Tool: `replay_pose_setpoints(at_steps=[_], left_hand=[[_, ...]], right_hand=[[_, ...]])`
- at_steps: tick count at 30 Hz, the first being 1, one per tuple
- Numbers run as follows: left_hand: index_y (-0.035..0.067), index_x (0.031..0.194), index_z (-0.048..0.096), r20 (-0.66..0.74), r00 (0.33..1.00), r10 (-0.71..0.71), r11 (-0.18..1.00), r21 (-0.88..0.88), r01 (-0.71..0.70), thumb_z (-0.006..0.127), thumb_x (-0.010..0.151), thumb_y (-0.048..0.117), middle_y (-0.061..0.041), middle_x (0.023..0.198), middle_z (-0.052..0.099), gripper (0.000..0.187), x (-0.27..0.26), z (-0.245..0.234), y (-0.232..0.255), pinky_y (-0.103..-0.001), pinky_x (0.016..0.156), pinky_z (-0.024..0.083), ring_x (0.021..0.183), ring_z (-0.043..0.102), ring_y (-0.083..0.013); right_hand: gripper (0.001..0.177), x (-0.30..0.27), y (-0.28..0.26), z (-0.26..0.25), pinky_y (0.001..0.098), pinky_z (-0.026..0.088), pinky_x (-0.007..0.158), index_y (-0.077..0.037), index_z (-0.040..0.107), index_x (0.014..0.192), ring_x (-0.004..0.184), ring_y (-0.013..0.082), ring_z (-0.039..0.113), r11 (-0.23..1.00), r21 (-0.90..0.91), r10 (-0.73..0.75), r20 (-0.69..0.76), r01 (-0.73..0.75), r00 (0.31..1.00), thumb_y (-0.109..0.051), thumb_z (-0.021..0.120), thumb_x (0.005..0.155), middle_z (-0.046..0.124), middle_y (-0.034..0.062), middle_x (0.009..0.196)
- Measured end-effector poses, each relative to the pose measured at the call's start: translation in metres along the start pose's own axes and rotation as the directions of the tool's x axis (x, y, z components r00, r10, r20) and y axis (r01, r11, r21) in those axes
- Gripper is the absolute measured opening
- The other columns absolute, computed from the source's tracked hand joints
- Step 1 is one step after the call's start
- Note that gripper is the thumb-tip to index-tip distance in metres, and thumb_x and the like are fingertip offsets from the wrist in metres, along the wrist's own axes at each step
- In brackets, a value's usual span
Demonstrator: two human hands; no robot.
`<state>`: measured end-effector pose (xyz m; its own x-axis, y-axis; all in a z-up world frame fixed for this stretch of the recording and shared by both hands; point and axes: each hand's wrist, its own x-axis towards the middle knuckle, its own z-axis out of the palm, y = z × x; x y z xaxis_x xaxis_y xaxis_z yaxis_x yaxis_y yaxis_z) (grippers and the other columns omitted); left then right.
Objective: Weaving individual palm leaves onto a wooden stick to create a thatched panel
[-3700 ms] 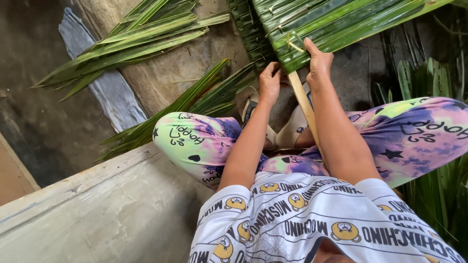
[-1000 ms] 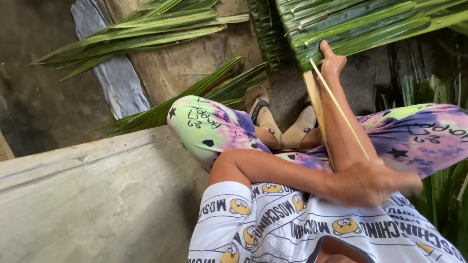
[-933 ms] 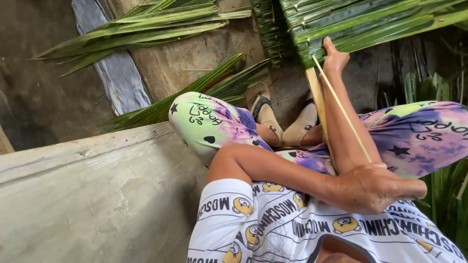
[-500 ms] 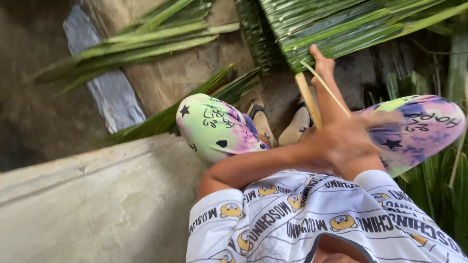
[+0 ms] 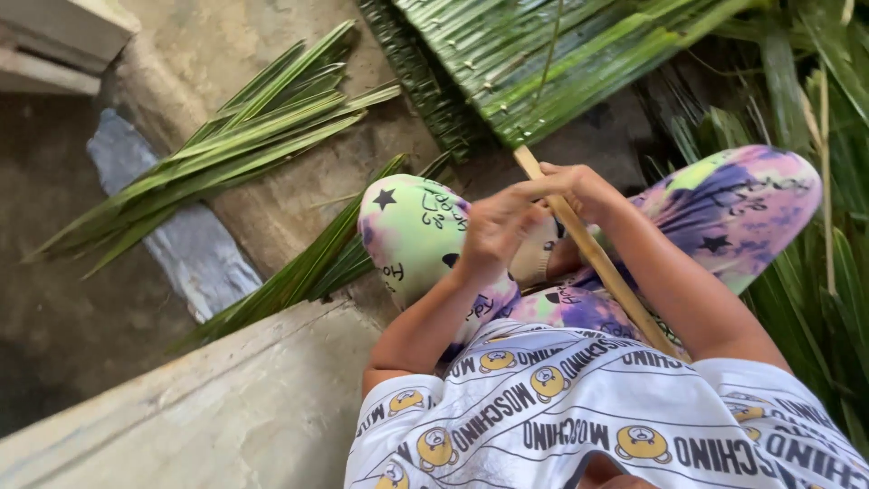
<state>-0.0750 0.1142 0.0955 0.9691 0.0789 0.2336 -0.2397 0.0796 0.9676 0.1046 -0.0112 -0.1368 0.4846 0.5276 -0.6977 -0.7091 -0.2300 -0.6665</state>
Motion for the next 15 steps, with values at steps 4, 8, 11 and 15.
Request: replay_pose_setpoints(at_steps=[4,8,11,15], left_hand=[[-0.009,0.118,0.068,-0.014,0.952,0.305,0.932,-0.204,-0.301,0.046,0.108,0.031,-0.024,0.105,0.075,0.046,0.005,-0.052,-0.012,-0.048,0.099,0.053,0.106,0.073,-0.0341],[-0.012,0.077,0.070,-0.351,0.865,0.359,0.908,0.344,-0.238,0.063,0.095,0.009,-0.034,0.083,0.073,0.029,0.019,-0.070,0.018,-0.043,0.060,0.064,0.062,0.074,-0.0364],[-0.011,0.105,0.064,-0.428,0.885,0.182,0.948,0.314,-0.044,0.058,0.093,-0.009,-0.028,0.106,0.071,0.013,0.002,-0.094,0.022,-0.036,0.083,0.064,0.083,0.071,-0.0300],[-0.008,0.095,0.065,-0.524,0.817,0.242,0.901,0.434,0.012,0.060,0.090,-0.014,-0.027,0.099,0.072,0.009,0.001,-0.123,0.021,-0.034,0.083,0.068,0.082,0.072,-0.0296]], right_hand=[[0.045,0.029,0.042,-0.010,0.0442,0.064,0.055,0.004,0.059,0.132,0.069,0.0350,0.075,0.966,0.130,-0.214,-0.090,0.225,0.973,-0.020,0.074,0.097,0.067,0.0300,0.116],[0.053,-0.018,0.018,0.003,0.0503,0.060,0.088,-0.011,0.068,0.134,0.103,0.0400,0.073,0.733,-0.487,-0.538,0.013,0.475,0.843,-0.038,0.077,0.089,0.075,0.0185,0.115],[0.035,-0.148,-0.023,-0.009,0.0274,0.059,0.075,-0.002,0.067,0.127,0.088,0.0164,0.071,0.473,-0.570,-0.790,0.062,0.672,0.610,-0.008,0.069,0.093,0.074,0.0077,0.116],[0.023,-0.265,-0.036,-0.122,0.0242,0.055,0.061,-0.001,0.074,0.120,0.071,0.0170,0.067,0.284,-0.715,-0.928,-0.037,0.639,0.371,-0.006,0.072,0.098,0.077,0.0138,0.108]])
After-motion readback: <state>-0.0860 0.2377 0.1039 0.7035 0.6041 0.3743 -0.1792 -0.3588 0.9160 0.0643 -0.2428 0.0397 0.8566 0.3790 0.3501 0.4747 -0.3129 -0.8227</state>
